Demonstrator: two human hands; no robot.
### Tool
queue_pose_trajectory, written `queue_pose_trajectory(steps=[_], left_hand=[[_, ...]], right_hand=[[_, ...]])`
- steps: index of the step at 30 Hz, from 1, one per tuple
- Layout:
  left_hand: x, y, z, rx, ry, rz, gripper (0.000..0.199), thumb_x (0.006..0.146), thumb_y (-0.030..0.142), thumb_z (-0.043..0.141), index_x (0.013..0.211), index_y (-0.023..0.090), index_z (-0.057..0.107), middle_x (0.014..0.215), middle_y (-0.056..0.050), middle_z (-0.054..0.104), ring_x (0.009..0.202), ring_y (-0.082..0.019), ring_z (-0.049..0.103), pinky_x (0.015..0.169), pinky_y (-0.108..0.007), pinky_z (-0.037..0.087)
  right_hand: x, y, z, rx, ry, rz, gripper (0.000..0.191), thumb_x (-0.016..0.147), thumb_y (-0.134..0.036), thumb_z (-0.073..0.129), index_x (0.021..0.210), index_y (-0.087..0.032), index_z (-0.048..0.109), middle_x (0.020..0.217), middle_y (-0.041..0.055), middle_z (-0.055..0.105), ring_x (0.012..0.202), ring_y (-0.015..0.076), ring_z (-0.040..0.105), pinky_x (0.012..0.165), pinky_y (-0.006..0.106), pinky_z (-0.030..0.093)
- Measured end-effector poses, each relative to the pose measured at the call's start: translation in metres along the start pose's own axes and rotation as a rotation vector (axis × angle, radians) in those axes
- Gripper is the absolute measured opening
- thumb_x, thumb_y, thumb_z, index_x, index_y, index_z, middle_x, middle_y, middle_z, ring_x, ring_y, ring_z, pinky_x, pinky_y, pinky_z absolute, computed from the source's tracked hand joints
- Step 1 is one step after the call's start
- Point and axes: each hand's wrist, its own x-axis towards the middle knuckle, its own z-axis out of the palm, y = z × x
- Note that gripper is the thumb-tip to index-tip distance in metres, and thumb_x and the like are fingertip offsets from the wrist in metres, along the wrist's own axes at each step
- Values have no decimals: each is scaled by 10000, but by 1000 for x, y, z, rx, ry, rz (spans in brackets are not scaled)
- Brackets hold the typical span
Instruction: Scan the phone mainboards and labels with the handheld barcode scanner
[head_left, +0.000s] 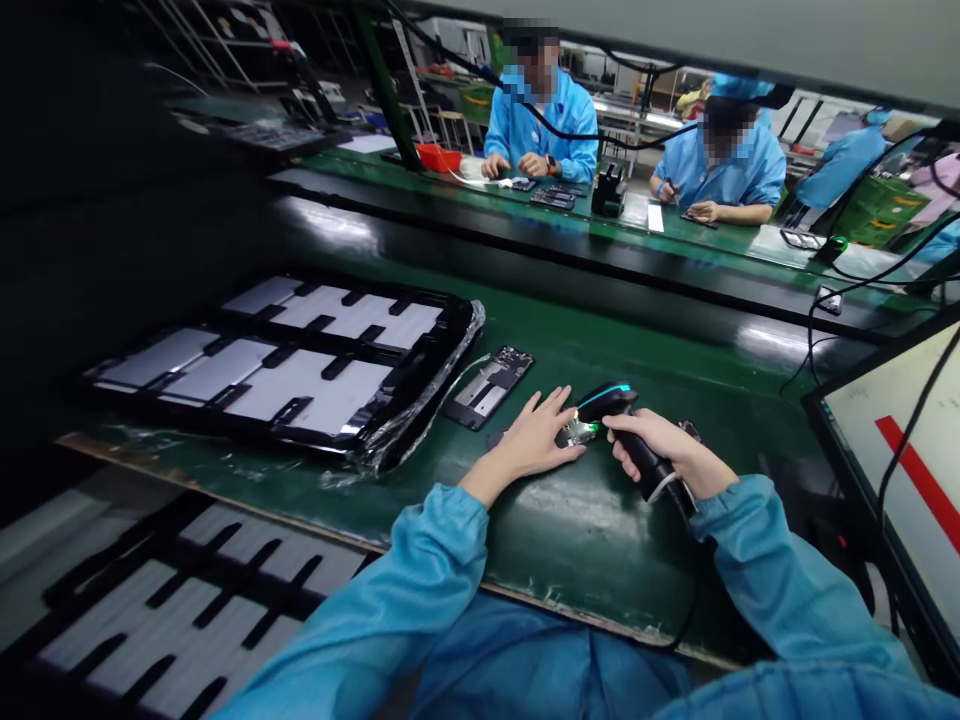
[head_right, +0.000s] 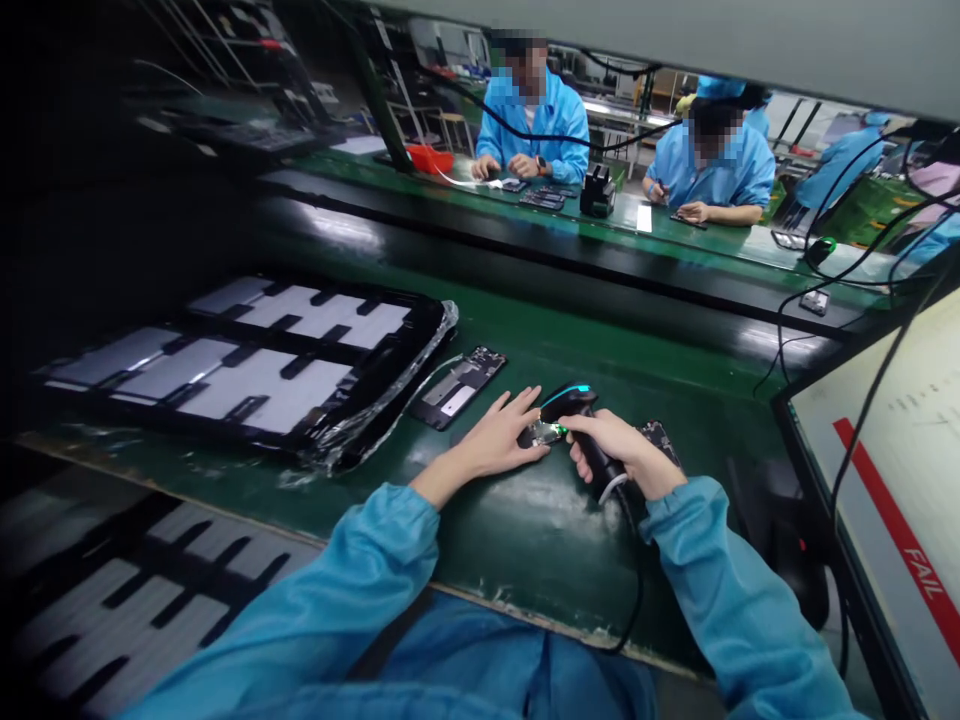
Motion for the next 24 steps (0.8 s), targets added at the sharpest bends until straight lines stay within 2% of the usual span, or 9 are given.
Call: queue_pose_trajectory(steps=[4, 16, 24], left_hand=[[0, 0, 3, 2, 19, -3, 655, 859, 616, 584, 1368, 209, 524, 1611, -151, 300, 1489, -312, 274, 1211, -509, 217], [0, -2, 2, -18, 26, 13, 669, 860, 640, 569, 1362, 199, 523, 1603, -179, 304, 1479, -340, 292, 1199, -535, 239], [0, -3, 3, -40, 33, 12, 689, 860, 637, 573, 1383, 193, 510, 1613, -178, 282, 1483, -348, 278, 1198, -544, 229]], right_hand=[[1, -4, 0, -29, -15, 13, 281, 882, -380, 629, 718, -154, 594, 461, 12, 623, 330, 146, 561, 320, 235, 509], [6, -21, 2, -85, -2, 97, 279, 875, -368, 626, 714, -143, 596, 463, 14, 612, 355, 160, 584, 310, 236, 507], [7, -16, -2, -58, -9, 73, 284, 875, -379, 620, 725, -139, 598, 465, 8, 616, 350, 151, 570, 314, 245, 515]])
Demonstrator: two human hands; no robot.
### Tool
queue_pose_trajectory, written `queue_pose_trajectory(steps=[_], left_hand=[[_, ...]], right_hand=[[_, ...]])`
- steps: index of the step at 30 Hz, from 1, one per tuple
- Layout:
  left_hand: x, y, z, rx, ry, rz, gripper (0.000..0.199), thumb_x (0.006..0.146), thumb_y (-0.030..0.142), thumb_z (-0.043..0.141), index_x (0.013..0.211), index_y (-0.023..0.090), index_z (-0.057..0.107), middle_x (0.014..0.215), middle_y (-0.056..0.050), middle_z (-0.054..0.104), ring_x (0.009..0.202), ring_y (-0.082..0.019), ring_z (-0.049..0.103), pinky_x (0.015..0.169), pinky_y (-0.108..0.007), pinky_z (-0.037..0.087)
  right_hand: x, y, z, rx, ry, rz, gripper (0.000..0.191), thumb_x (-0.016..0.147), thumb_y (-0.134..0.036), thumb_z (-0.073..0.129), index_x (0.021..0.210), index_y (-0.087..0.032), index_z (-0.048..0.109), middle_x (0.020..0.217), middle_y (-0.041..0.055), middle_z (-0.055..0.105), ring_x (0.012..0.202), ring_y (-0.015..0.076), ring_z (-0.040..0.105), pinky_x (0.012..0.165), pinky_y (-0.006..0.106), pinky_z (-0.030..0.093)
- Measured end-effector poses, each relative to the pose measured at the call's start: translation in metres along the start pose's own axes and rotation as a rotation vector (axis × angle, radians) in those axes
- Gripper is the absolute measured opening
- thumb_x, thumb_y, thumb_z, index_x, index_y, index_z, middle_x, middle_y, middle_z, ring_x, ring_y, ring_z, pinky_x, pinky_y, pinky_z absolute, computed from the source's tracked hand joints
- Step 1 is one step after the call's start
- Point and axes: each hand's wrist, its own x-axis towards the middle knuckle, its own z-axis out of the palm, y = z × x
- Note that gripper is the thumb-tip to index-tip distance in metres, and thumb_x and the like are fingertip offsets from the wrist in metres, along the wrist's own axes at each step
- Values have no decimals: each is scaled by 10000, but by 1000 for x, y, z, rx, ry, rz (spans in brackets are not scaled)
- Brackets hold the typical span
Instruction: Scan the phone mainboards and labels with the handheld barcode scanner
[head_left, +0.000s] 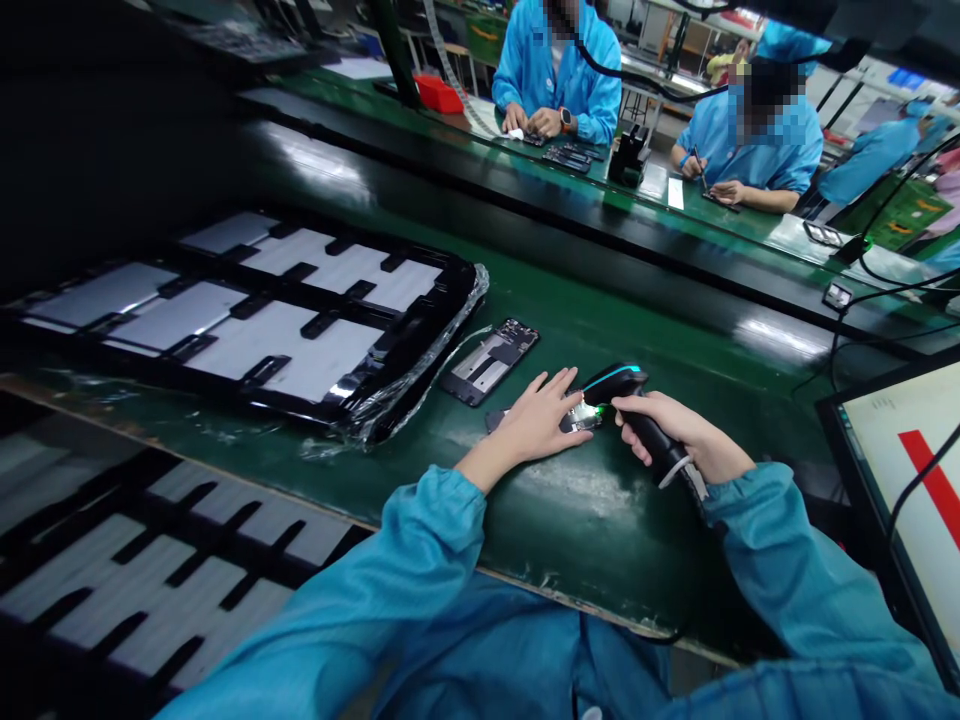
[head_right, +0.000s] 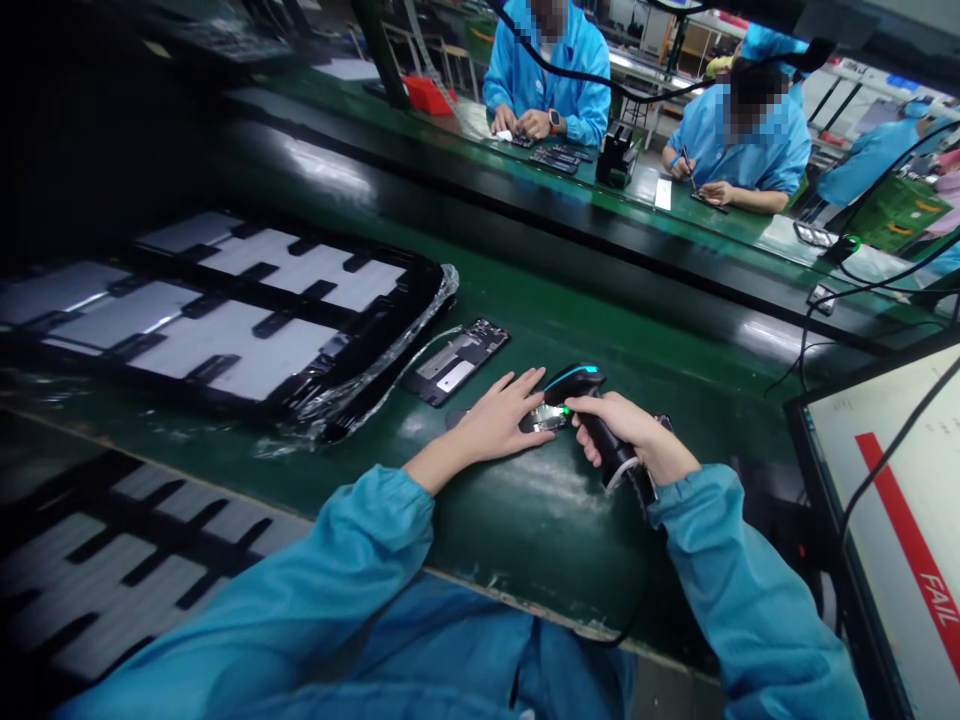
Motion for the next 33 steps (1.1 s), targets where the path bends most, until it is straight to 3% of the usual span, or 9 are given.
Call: queue_pose_trajectory(steps=[11, 33], left_hand=[[0, -1, 0, 9, 5, 3, 677, 860, 635, 574, 1362, 184, 526, 1610, -175, 292, 1487, -331, 274, 1210, -519, 225], [0, -1, 1, 34, -27, -10, 677, 860, 643, 566, 1381, 212, 515, 1617, -158, 283, 1489, -320, 275, 1205, -523, 240]], right_hand=[[3, 4, -7, 25, -27, -11, 287, 891, -382, 607, 735, -141, 601, 470, 9, 620, 352, 151, 574, 320, 244, 522], [-15, 4, -12, 79, -77, -57, 270, 925, -365, 555, 779, -143, 602, 505, 1, 610, 374, 120, 559, 332, 198, 495]])
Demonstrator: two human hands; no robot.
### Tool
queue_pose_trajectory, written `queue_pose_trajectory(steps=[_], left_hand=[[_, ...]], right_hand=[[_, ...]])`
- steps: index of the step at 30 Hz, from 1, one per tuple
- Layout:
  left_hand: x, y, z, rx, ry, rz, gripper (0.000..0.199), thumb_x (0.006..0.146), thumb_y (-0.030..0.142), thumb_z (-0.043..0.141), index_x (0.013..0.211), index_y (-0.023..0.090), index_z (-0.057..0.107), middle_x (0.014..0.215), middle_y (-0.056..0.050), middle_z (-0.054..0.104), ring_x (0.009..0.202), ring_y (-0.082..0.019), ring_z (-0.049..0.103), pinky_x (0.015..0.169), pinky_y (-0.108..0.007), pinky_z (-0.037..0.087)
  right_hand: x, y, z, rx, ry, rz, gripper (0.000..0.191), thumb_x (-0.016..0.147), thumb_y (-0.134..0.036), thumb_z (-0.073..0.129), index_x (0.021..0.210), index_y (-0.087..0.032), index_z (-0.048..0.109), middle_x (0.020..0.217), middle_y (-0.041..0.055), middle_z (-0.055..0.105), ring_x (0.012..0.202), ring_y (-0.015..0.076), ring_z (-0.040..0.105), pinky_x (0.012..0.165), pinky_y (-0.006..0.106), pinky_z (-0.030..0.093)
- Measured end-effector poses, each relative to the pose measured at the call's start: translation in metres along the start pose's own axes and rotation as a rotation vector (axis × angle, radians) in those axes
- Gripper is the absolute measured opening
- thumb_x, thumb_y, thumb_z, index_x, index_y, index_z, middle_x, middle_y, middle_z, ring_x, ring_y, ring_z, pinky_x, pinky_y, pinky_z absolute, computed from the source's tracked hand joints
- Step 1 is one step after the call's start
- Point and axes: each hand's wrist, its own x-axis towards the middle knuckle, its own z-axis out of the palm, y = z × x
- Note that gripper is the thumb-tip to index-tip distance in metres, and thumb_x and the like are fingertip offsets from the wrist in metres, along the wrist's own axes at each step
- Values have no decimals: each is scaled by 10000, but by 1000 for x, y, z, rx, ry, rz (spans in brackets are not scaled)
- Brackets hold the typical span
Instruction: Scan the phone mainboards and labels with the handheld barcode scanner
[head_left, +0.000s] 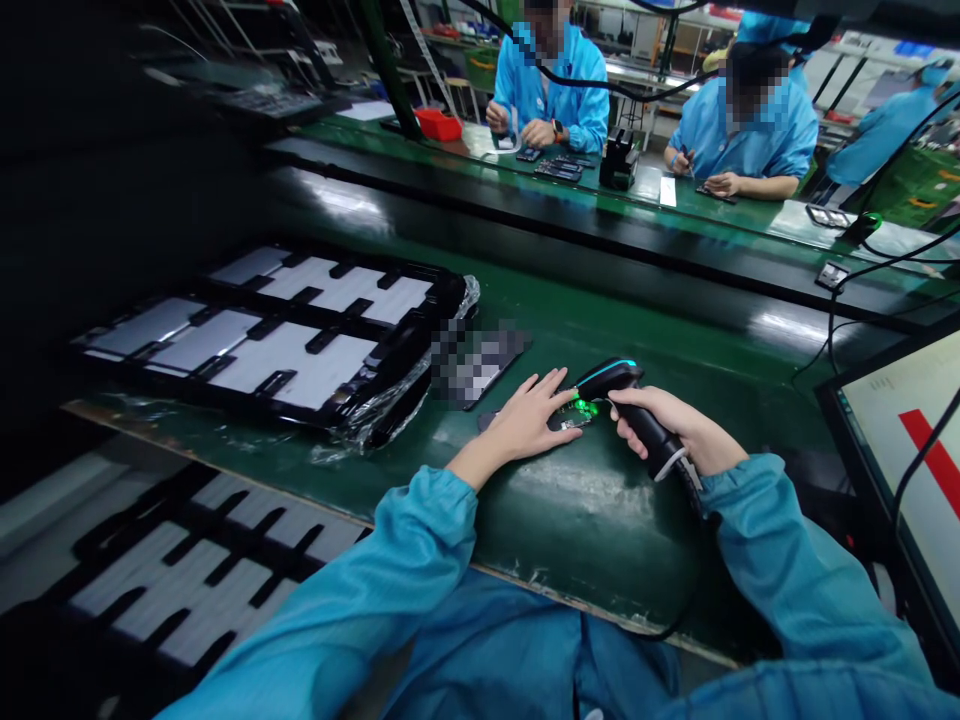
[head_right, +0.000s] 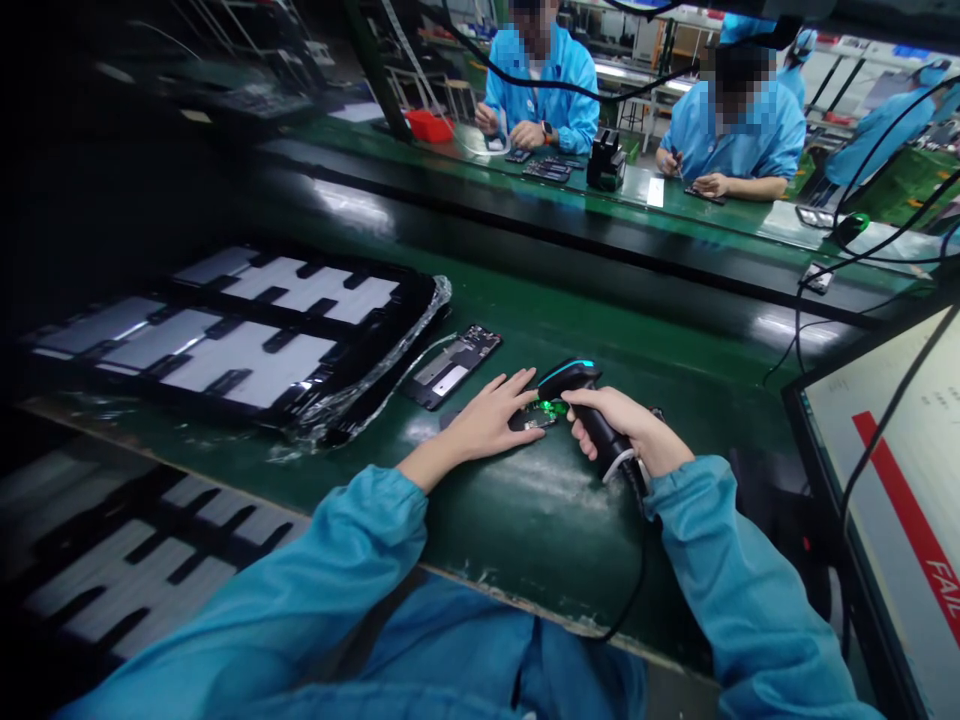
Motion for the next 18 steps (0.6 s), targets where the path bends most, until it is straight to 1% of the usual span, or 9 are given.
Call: queue_pose_trajectory(steps=[5, 10, 13, 15, 17, 18], left_hand=[[0, 1, -2, -15, -2, -2, 683, 860, 628, 574, 1399, 214, 502, 1612, -166, 292, 1489, -311, 278, 1203, -526, 240], [1, 3, -3, -10, -14, -13, 698, 849, 602, 604, 1423, 224, 483, 1614, -157, 292, 1488, -314, 279, 1204, -525, 243], [1, 4, -8, -20, -47, -15, 681, 857, 570, 604, 1428, 220, 477, 1610, -156, 301, 1489, -321, 277, 1204, -533, 244], [0, 6, -13, -38, -91, 4, 657, 858, 531, 611, 1432, 244, 473, 1611, -137, 307, 1494, -325, 261, 1208, -549, 226], [-2, 6, -18, -60, -145, 33, 641, 850, 482, 630, 1436, 276, 471, 1622, -111, 290, 1504, -328, 230, 1214, -562, 201], [-4, 6, -21, -71, -170, 46, 639, 846, 458, 638, 1439, 290, 468, 1629, -99, 272, 1508, -329, 216, 1216, -568, 188]], right_hand=[[-2, 0, -4, 5, -2, 2, 266, 926, -372, 557, 788, -148, 597, 518, 2, 616, 375, 117, 563, 339, 195, 499], [1, 4, -9, -4, -6, -29, 266, 930, -362, 548, 774, -151, 588, 510, -2, 609, 369, 125, 561, 330, 209, 501], [3, 6, -11, -21, -25, -54, 282, 934, -366, 545, 767, -144, 594, 515, 5, 615, 377, 131, 570, 335, 221, 508], [2, 2, -10, -46, -47, -80, 228, 908, -321, 596, 784, -130, 614, 584, 35, 664, 440, 140, 615, 361, 215, 525], [2, -5, -8, -118, -76, -142, 102, 829, -217, 684, 834, -125, 639, 710, 58, 708, 563, 149, 666, 410, 196, 546], [1, -10, -6, -159, -79, -176, 103, 780, -151, 709, 857, -133, 644, 760, 55, 711, 615, 150, 674, 429, 188, 551]])
